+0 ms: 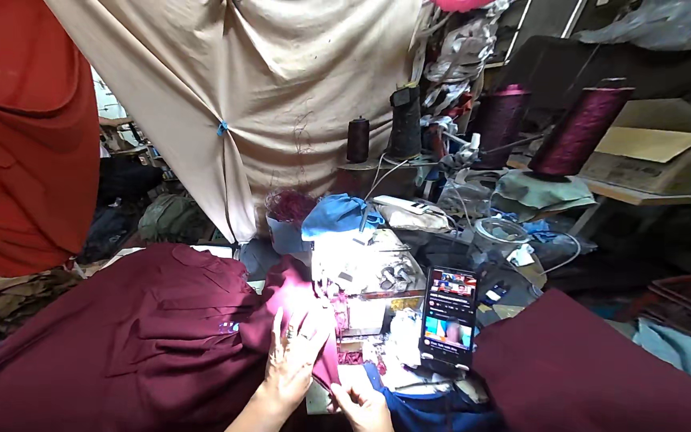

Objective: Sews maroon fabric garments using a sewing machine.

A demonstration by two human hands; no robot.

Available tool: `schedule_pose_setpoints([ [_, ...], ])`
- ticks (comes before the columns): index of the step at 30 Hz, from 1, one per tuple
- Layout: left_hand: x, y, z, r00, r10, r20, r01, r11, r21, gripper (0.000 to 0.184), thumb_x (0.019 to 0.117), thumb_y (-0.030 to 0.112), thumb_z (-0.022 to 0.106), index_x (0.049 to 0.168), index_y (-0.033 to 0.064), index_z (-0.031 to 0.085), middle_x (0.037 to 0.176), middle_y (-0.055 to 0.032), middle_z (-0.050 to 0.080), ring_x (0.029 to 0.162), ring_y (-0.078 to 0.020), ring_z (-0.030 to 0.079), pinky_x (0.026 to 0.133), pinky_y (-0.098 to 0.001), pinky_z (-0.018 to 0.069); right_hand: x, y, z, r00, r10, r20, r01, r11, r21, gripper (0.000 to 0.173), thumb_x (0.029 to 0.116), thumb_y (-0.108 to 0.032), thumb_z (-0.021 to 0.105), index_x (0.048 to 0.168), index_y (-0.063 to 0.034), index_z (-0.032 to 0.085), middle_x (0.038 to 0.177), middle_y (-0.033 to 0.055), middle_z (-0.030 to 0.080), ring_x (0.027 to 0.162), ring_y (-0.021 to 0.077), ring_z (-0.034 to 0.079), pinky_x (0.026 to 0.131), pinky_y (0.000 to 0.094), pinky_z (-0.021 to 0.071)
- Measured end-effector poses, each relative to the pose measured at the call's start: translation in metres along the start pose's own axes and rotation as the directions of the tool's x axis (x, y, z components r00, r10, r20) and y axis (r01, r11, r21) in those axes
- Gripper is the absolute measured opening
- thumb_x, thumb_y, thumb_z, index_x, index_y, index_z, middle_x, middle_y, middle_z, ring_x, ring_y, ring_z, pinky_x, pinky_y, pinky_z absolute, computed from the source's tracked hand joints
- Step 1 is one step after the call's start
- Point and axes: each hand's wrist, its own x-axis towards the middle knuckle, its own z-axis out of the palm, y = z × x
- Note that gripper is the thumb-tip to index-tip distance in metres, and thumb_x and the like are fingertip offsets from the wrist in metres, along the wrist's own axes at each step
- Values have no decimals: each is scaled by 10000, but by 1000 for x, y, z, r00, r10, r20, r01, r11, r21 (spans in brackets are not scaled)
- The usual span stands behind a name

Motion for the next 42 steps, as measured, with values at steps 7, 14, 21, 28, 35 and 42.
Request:
schedule_pose_setpoints([
  [7, 12, -15, -1, 998, 66, -23, -67, 997, -28, 348, 948, 90, 599, 1225, 244, 742, 1329, -10, 693, 1309, -274, 601, 1106, -589, 419, 72, -16, 5, 999, 5, -45, -7, 999, -48, 153, 939, -117, 660, 853, 0, 709, 719, -10, 652, 671, 32, 613, 676, 244, 526],
  [14, 32, -24, 3, 998, -47, 52, 60, 954, -295, 324, 929, 20, 571, 1161, 128, 769, 1297, -98, 700, 1248, -319, 626, 1071, -511, 472, 119, -28, 15, 986, 165, -24, -162, 983, 85, 158, 1028, -130, 586, 1033, 27, 605, 535, -4, 520, 401, 70, 478, 403, 214, 427],
  [21, 57, -20, -4, 881, -213, 422, 338, 907, -250, 395, 975, -14, 515, 1338, 43, 661, 1463, -189, 565, 1385, -350, 509, 1154, -506, 394, 119, -16, 15, 990, 140, -29, -136, 985, 106, 228, 1054, -184, 525, 1050, 18, 629, 619, -4, 581, 465, 84, 524, 450, 244, 473],
  [28, 75, -23, 6, 828, -208, 520, 280, 958, -63, 344, 1012, 78, 514, 1315, -22, 642, 1362, -245, 610, 1328, -402, 539, 1132, -518, 409, 115, -11, 14, 996, 74, -44, -66, 987, 150, 223, 1033, -158, 564, 1142, 26, 625, 657, 4, 613, 472, 78, 540, 438, 238, 480],
  [35, 36, -11, -18, 935, -197, 296, 256, 951, -175, 423, 913, -69, 507, 1280, 18, 696, 1358, -177, 655, 1262, -365, 616, 1041, -500, 495, 97, -21, 13, 932, -355, -67, 284, 834, -472, 296, 904, -221, 687, 1022, 44, 743, 892, 165, 720, 818, 259, 694, 780, 432, 573],
  [42, 32, 41, -112, 718, -205, 665, 401, 903, -155, 370, 1000, 17, 472, 1321, -43, 645, 1352, -245, 633, 1295, -418, 578, 1097, -499, 449, 75, -31, -9, 903, -283, 324, 410, 796, -445, 262, 951, -202, 631, 1125, -74, 779, 1145, 140, 741, 1110, 285, 687, 980, 485, 520],
])
